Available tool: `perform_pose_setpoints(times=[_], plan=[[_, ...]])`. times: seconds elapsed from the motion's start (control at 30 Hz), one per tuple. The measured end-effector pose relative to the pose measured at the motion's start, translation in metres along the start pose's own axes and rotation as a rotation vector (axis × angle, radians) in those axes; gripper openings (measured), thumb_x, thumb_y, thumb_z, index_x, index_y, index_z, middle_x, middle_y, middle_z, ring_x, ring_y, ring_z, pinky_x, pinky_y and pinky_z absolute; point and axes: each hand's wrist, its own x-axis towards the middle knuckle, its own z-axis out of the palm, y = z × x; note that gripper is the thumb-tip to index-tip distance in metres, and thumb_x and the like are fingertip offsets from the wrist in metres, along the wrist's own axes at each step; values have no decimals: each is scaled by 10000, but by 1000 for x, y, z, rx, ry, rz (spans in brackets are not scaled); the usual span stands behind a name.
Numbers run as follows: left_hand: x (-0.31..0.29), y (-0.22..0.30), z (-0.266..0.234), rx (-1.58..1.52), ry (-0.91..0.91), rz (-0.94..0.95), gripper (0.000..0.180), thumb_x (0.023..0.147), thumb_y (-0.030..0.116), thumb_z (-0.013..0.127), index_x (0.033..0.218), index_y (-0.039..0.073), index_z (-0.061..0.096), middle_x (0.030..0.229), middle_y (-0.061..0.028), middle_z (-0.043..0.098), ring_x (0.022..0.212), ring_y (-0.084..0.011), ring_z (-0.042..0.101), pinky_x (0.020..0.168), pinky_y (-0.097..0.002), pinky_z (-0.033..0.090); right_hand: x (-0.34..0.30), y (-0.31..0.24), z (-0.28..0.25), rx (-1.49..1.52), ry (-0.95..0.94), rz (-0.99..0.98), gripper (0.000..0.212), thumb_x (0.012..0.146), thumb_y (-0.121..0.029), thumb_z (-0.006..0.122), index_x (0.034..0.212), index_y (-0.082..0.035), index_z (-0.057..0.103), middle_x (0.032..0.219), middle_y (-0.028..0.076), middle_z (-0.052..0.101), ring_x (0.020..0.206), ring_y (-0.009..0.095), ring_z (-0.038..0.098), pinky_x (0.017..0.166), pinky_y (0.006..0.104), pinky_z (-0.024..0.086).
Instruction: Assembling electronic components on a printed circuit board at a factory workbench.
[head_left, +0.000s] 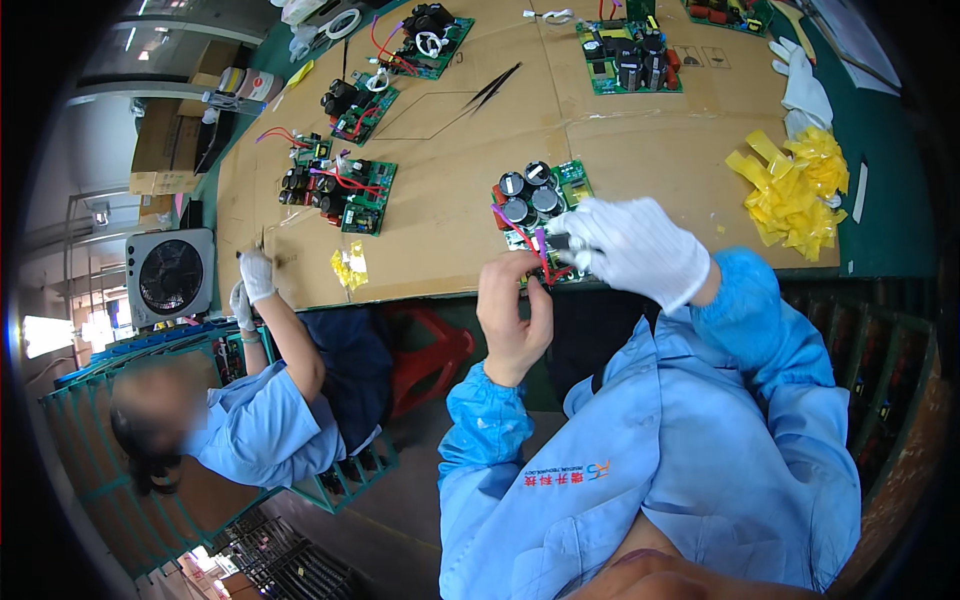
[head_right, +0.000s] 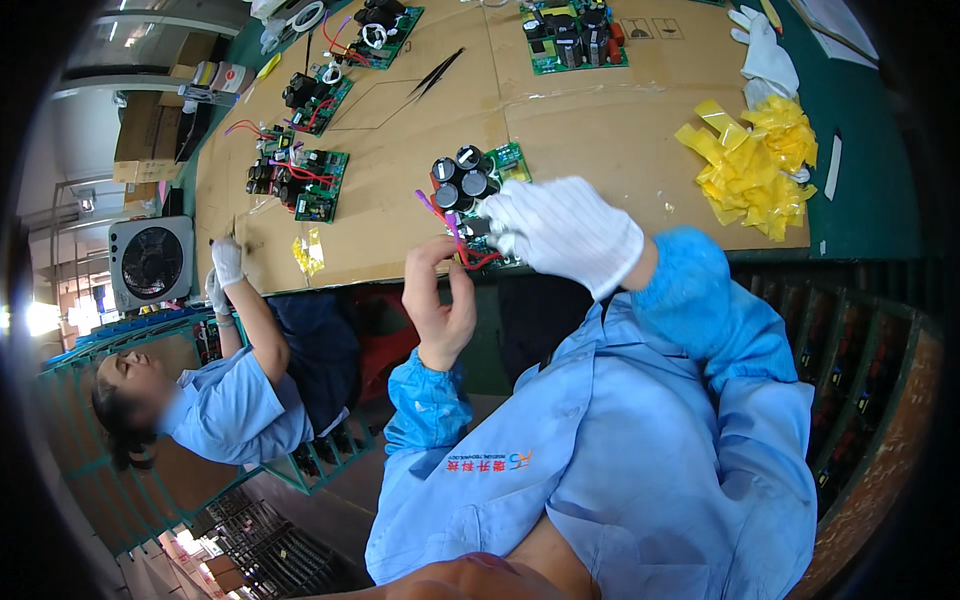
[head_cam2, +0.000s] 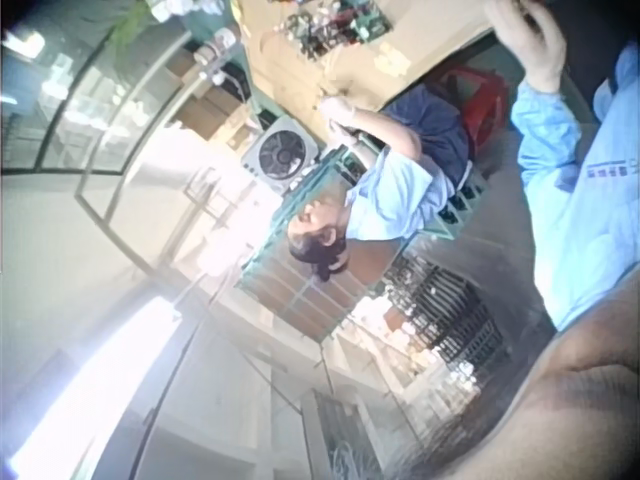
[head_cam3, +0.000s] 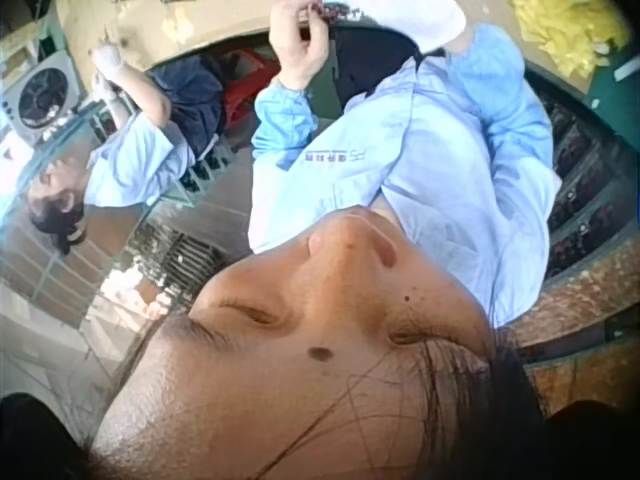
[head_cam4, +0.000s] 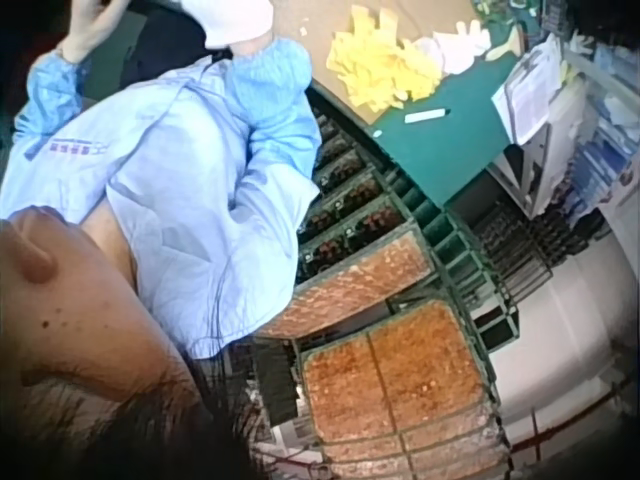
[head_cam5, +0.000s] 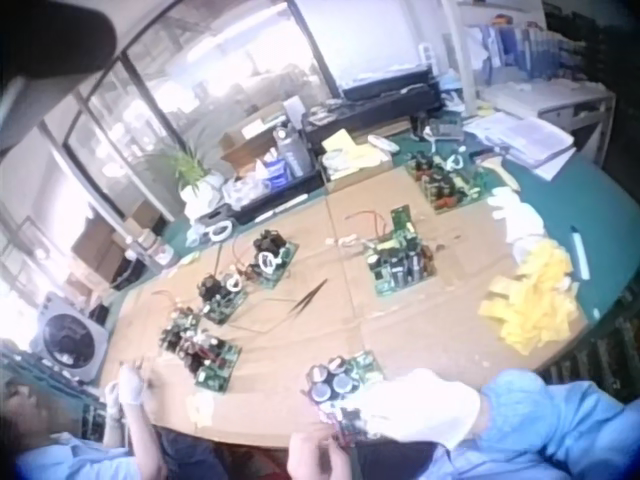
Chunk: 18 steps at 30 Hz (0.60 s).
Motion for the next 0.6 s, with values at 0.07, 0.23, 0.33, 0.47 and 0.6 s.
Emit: perform_pose_setpoints(times=[0.07, 0.23, 0.33, 0.47, 0.6], plan=[[-7, -5, 8, 37, -5, 13, 225, 824, -134, 553, 977, -6, 656, 1038, -147, 658, 967, -314, 635, 857, -380, 512, 18, 23, 13, 122, 117, -51, 248, 895, -299, 722, 1019, -85, 722, 946, 156, 687, 835, 339, 682, 671, 439, 541], [-9, -5, 10, 171, -50, 121, 183, 763, -135, 574, 864, 2, 641, 1010, -121, 648, 956, -307, 612, 836, -396, 503, 37, 81, 26, 104, 15, 270, 268, 887, -288, 707, 1019, -56, 726, 977, 170, 720, 798, 326, 694, 657, 414, 537], [-10, 1, 9, 176, 14, 93, 178, 728, -128, 587, 835, 9, 628, 977, -114, 649, 967, -309, 618, 837, -403, 503, 34, 60, 11, 463, -43, 454, 335, 920, -318, 704, 1123, -51, 708, 967, 92, 720, 751, 203, 662, 603, 320, 483], [-23, 13, 5, 242, 209, 230, 225, 669, -107, 599, 831, 42, 646, 935, -95, 654, 955, -308, 638, 834, -413, 514, 2, 40, -20, 823, -3, 553, 525, 945, -349, 701, 1370, -51, 622, 933, -9, 641, 679, 70, 521, 549, 229, 392], [-47, 18, 20, 359, -31, 480, 385, 715, -12, 624, 1080, 67, 716, 1051, -92, 694, 1030, -312, 673, 907, -416, 518, -25, 30, -52, 911, -99, 643, 660, 916, -403, 710, 1434, -19, 572, 901, -20, 609, 618, 47, 415, 553, 223, 341]])
